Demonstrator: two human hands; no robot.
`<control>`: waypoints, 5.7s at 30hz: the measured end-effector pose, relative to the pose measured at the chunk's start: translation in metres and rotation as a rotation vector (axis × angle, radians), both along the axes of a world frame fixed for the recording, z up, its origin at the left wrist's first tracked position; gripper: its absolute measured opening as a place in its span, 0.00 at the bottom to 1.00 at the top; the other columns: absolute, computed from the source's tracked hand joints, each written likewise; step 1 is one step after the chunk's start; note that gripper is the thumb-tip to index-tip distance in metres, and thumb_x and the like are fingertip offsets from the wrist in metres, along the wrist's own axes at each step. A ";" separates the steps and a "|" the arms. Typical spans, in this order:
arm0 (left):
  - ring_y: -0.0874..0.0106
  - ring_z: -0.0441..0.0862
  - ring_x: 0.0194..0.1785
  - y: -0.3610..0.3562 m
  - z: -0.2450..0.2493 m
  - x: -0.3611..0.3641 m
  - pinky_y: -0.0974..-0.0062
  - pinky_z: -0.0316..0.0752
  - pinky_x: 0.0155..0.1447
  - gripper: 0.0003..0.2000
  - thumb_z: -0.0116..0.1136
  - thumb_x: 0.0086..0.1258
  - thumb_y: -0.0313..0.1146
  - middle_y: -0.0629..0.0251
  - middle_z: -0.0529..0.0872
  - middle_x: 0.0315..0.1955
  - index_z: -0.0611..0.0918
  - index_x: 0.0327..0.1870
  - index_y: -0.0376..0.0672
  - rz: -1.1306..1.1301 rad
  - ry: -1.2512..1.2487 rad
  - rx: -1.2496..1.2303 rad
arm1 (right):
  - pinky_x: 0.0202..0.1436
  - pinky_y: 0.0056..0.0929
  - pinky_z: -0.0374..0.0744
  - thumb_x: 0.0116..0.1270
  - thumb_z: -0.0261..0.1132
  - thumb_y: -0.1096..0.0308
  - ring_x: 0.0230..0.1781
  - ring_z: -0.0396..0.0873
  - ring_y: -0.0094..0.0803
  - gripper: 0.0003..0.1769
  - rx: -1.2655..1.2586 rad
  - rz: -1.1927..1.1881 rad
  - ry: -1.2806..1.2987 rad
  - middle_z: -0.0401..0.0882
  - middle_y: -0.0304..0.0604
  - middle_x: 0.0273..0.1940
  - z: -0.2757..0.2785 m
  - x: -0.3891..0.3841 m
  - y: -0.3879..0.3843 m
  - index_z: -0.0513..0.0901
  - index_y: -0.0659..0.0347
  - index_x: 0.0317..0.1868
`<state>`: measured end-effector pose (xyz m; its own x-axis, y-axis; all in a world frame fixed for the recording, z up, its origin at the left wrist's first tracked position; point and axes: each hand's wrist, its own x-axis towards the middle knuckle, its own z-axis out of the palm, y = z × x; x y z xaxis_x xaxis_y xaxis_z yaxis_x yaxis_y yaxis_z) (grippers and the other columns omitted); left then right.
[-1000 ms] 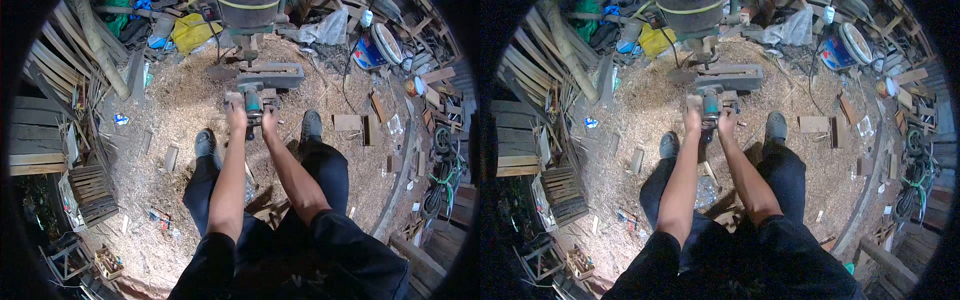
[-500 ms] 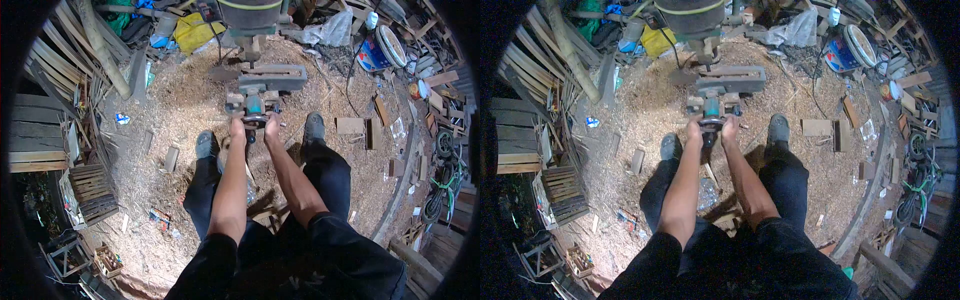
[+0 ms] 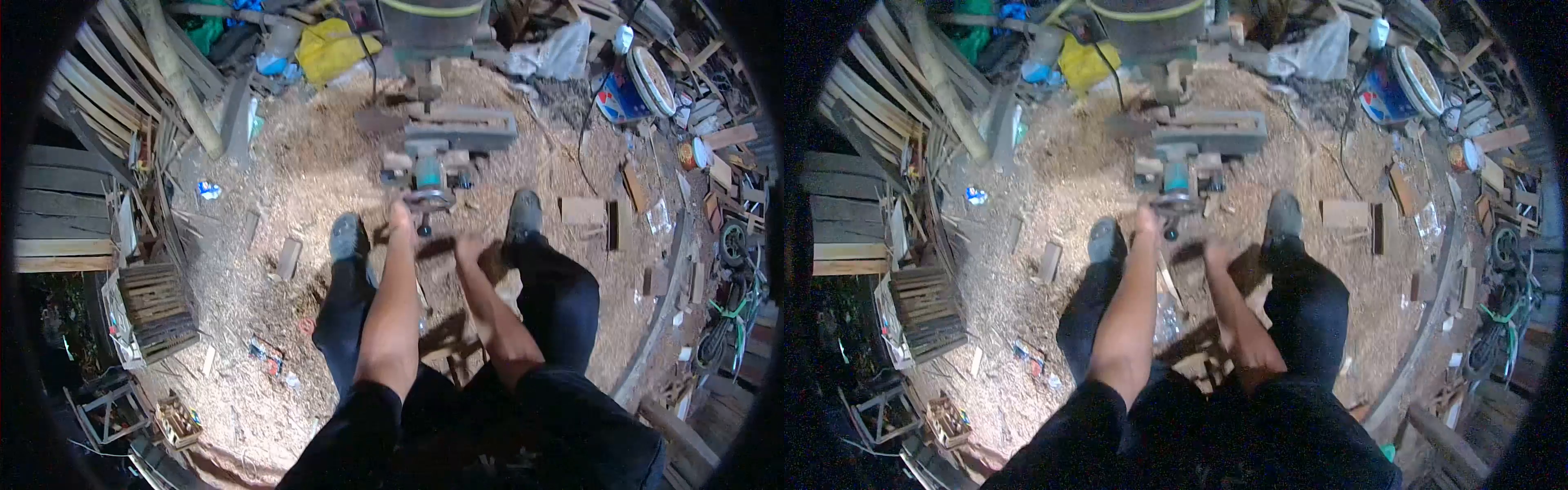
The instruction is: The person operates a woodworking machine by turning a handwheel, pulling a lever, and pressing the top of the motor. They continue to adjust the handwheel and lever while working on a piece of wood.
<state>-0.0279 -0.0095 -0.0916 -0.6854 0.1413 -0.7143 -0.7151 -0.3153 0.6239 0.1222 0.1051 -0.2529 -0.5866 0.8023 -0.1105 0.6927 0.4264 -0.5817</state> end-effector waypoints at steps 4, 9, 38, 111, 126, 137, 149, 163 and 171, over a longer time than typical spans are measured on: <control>0.64 0.81 0.51 0.013 0.012 -0.003 0.64 0.78 0.53 0.27 0.39 0.78 0.54 0.55 0.82 0.48 0.76 0.59 0.37 0.040 0.078 0.033 | 0.52 0.41 0.72 0.76 0.53 0.59 0.44 0.75 0.47 0.18 -0.227 -0.094 0.848 0.76 0.56 0.42 0.245 -0.120 -0.001 0.74 0.69 0.47; 0.61 0.81 0.52 -0.002 -0.005 -0.003 0.58 0.74 0.59 0.29 0.34 0.78 0.56 0.56 0.84 0.47 0.76 0.57 0.38 -0.049 0.077 0.002 | 0.48 0.47 0.74 0.66 0.60 0.59 0.49 0.77 0.54 0.18 0.419 0.348 0.407 0.79 0.59 0.45 0.222 -0.105 -0.014 0.81 0.67 0.45; 0.52 0.64 0.71 0.005 0.082 -0.120 0.64 0.56 0.74 0.32 0.39 0.76 0.51 0.39 0.70 0.65 0.68 0.67 0.28 0.094 0.611 -0.608 | 0.66 0.39 0.68 0.78 0.36 0.44 0.58 0.75 0.45 0.38 -0.736 0.025 0.692 0.79 0.56 0.54 0.218 -0.159 0.134 0.77 0.74 0.53; 0.43 0.71 0.62 -0.002 0.138 -0.009 0.55 0.65 0.67 0.28 0.33 0.79 0.52 0.37 0.74 0.58 0.74 0.58 0.34 -0.550 1.027 -0.793 | 0.56 0.41 0.76 0.74 0.55 0.51 0.52 0.82 0.43 0.26 -0.419 0.343 0.260 0.85 0.55 0.48 0.308 -0.074 0.050 0.81 0.69 0.52; 0.48 0.51 0.77 -0.011 0.124 0.012 0.58 0.49 0.78 0.37 0.18 0.76 0.60 0.42 0.56 0.73 0.54 0.75 0.38 -0.622 0.718 -0.754 | 0.51 0.40 0.78 0.76 0.33 0.36 0.38 0.80 0.42 0.43 -0.268 -0.040 0.540 0.82 0.51 0.34 0.189 -0.105 0.022 0.80 0.71 0.44; 0.48 0.73 0.65 -0.023 0.065 -0.004 0.61 0.62 0.70 0.42 0.22 0.75 0.65 0.42 0.76 0.61 0.66 0.69 0.32 -0.387 0.425 -0.638 | 0.46 0.39 0.79 0.78 0.31 0.40 0.36 0.82 0.40 0.40 -0.666 -0.010 0.693 0.84 0.52 0.34 0.241 -0.088 0.044 0.78 0.66 0.54; 0.47 0.63 0.72 -0.018 -0.011 -0.009 0.51 0.50 0.76 0.36 0.23 0.77 0.60 0.43 0.70 0.66 0.68 0.69 0.36 -0.693 0.594 -1.049 | 0.69 0.39 0.66 0.77 0.32 0.36 0.59 0.75 0.43 0.45 -0.801 -0.031 0.790 0.83 0.57 0.49 0.294 -0.068 0.024 0.75 0.72 0.62; 0.45 0.63 0.71 0.009 0.064 -0.009 0.57 0.57 0.74 0.33 0.30 0.78 0.53 0.40 0.68 0.67 0.63 0.71 0.33 -0.418 0.580 -0.768 | 0.57 0.38 0.74 0.79 0.36 0.42 0.49 0.79 0.39 0.37 -0.725 0.039 0.611 0.82 0.52 0.45 0.281 -0.076 0.036 0.79 0.68 0.47; 0.44 0.78 0.50 0.008 0.084 0.017 0.51 0.69 0.56 0.23 0.37 0.78 0.45 0.39 0.82 0.43 0.82 0.43 0.34 -0.427 0.980 -0.724 | 0.70 0.38 0.64 0.79 0.33 0.42 0.67 0.69 0.50 0.40 -0.587 0.332 0.266 0.75 0.63 0.60 0.188 -0.077 0.028 0.75 0.73 0.59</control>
